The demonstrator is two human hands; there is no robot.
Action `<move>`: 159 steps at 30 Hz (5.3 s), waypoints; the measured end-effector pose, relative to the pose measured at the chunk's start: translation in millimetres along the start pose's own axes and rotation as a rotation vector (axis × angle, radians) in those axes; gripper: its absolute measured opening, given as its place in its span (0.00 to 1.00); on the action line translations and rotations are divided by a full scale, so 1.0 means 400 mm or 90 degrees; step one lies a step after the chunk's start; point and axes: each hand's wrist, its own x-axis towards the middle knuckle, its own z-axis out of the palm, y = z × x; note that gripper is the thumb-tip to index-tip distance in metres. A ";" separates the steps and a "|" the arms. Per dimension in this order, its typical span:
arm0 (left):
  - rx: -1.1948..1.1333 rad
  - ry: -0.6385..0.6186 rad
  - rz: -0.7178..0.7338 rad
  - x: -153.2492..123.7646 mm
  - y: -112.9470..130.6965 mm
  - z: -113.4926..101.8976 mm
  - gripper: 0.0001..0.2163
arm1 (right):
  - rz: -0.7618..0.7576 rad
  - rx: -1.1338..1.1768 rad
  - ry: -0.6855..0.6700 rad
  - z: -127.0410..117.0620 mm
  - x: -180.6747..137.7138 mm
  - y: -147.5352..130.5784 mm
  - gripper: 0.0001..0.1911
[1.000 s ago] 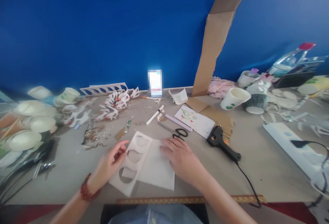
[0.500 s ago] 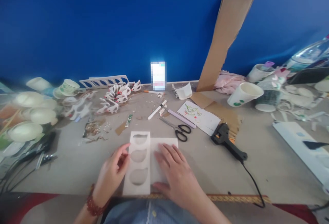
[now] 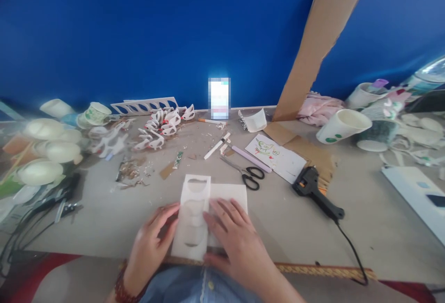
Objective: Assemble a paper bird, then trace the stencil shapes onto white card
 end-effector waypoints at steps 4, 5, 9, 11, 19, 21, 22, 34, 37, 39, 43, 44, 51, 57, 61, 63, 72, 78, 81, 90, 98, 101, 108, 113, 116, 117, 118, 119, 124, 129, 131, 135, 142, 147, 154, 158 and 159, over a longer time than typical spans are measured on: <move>0.001 0.005 0.012 0.000 0.008 0.008 0.15 | 0.007 0.002 -0.012 -0.012 0.003 0.005 0.35; 0.001 0.003 0.017 0.002 0.011 0.010 0.15 | 0.008 0.004 -0.012 -0.017 0.004 0.006 0.35; 0.005 0.004 0.032 0.005 0.019 0.014 0.15 | 0.010 0.009 -0.006 -0.030 0.004 0.011 0.33; 0.007 0.010 0.038 0.003 0.016 0.017 0.15 | 0.003 0.009 -0.004 -0.030 0.003 0.016 0.33; 0.032 0.012 0.088 -0.012 0.001 0.024 0.15 | -0.006 -0.010 0.016 -0.004 0.000 0.029 0.33; 0.036 0.009 0.089 -0.012 0.002 0.023 0.15 | -0.004 -0.012 0.023 -0.002 0.001 0.028 0.35; 0.039 0.006 0.089 -0.012 0.003 0.023 0.15 | -0.002 -0.013 0.026 -0.001 0.001 0.028 0.36; 0.144 -0.126 0.164 -0.033 -0.020 -0.009 0.30 | -0.024 -0.028 0.030 0.000 -0.002 0.032 0.50; 0.162 -0.149 0.160 -0.027 -0.021 -0.012 0.32 | -0.004 -0.037 0.027 0.002 0.007 0.028 0.50; 0.170 -0.162 0.150 -0.019 -0.020 -0.012 0.32 | 0.008 -0.042 0.029 0.001 0.016 0.025 0.50; 0.182 -0.174 0.152 -0.002 -0.022 -0.011 0.33 | 0.020 -0.054 0.034 -0.006 0.029 0.022 0.51; 0.183 -0.175 0.153 0.001 -0.023 -0.012 0.32 | 0.016 -0.055 0.031 -0.010 0.030 0.024 0.51; 0.194 -0.173 0.178 0.010 -0.024 -0.024 0.30 | 0.067 -0.108 0.080 -0.046 0.025 0.091 0.38; 0.199 -0.207 0.265 0.010 -0.021 -0.030 0.27 | 0.076 -0.146 0.067 -0.058 0.014 0.111 0.34; 0.204 -0.199 0.295 0.009 -0.027 -0.032 0.26 | 0.145 -0.135 0.056 -0.058 0.005 0.088 0.36; 0.194 -0.163 0.274 0.010 -0.030 -0.034 0.27 | 0.152 -0.127 0.043 -0.059 -0.002 0.087 0.39; 0.136 -0.022 0.257 -0.002 -0.037 -0.035 0.32 | 0.069 -0.063 -0.060 -0.109 -0.040 0.156 0.49; 0.152 0.029 0.254 0.005 -0.020 -0.035 0.32 | 0.119 -0.167 0.043 -0.069 -0.023 0.157 0.41; 0.166 0.027 0.246 0.012 -0.009 -0.036 0.32 | 0.151 -0.202 0.105 -0.042 -0.016 0.130 0.42; 0.131 -0.083 0.203 0.039 0.041 0.011 0.31 | 0.158 -0.056 0.006 -0.009 -0.019 0.029 0.38; 0.140 -0.101 0.193 0.027 0.044 0.040 0.31 | 0.085 -0.072 -0.009 -0.027 0.009 0.031 0.47; 0.145 -0.083 0.207 0.008 0.029 0.023 0.32 | 0.018 -0.046 -0.039 -0.031 0.028 0.037 0.43; 0.217 -0.017 0.092 -0.052 -0.003 0.014 0.41 | -0.014 0.008 -0.022 -0.020 0.047 0.056 0.38; 0.178 -0.071 0.107 -0.023 0.022 0.047 0.43 | 0.010 -0.022 0.026 -0.010 0.029 0.074 0.38; 0.157 -0.099 0.127 0.011 0.041 0.060 0.41 | 0.034 -0.047 0.050 -0.014 0.012 0.088 0.37; 0.152 -0.108 0.139 0.019 0.045 0.063 0.40 | 0.039 -0.051 0.055 -0.016 0.007 0.091 0.37; 0.149 -0.114 0.149 0.025 0.047 0.066 0.40 | 0.042 -0.052 0.059 -0.018 0.002 0.093 0.37; 0.148 -0.116 0.157 0.029 0.048 0.068 0.39 | 0.045 -0.050 0.061 -0.020 -0.002 0.093 0.37; 0.159 -0.112 0.179 0.031 0.044 0.068 0.38 | 0.054 -0.030 0.069 -0.015 -0.016 0.087 0.36; 0.181 -0.128 0.191 0.032 0.048 0.063 0.37 | 0.038 -0.005 0.096 0.002 -0.033 0.097 0.34; 0.187 -0.127 0.199 0.034 0.051 0.061 0.37 | 0.027 0.005 0.106 0.005 -0.038 0.104 0.33; 0.200 -0.124 0.207 0.036 0.055 0.061 0.37 | 0.020 0.021 0.108 0.003 -0.040 0.112 0.32; 0.209 -0.119 0.215 0.038 0.053 0.061 0.37 | 0.017 0.012 0.109 -0.001 -0.038 0.111 0.30; 0.200 -0.117 0.208 0.038 0.053 0.062 0.36 | 0.002 0.007 0.120 -0.001 -0.039 0.114 0.30; 0.187 -0.111 0.204 0.035 0.058 0.055 0.36 | 0.001 0.005 0.134 0.000 -0.034 0.114 0.31; 0.178 -0.123 0.197 0.035 0.057 0.052 0.36 | -0.003 0.003 0.131 -0.002 -0.035 0.111 0.30; 0.175 -0.125 0.195 0.036 0.056 0.052 0.36 | -0.004 0.002 0.130 -0.002 -0.036 0.111 0.30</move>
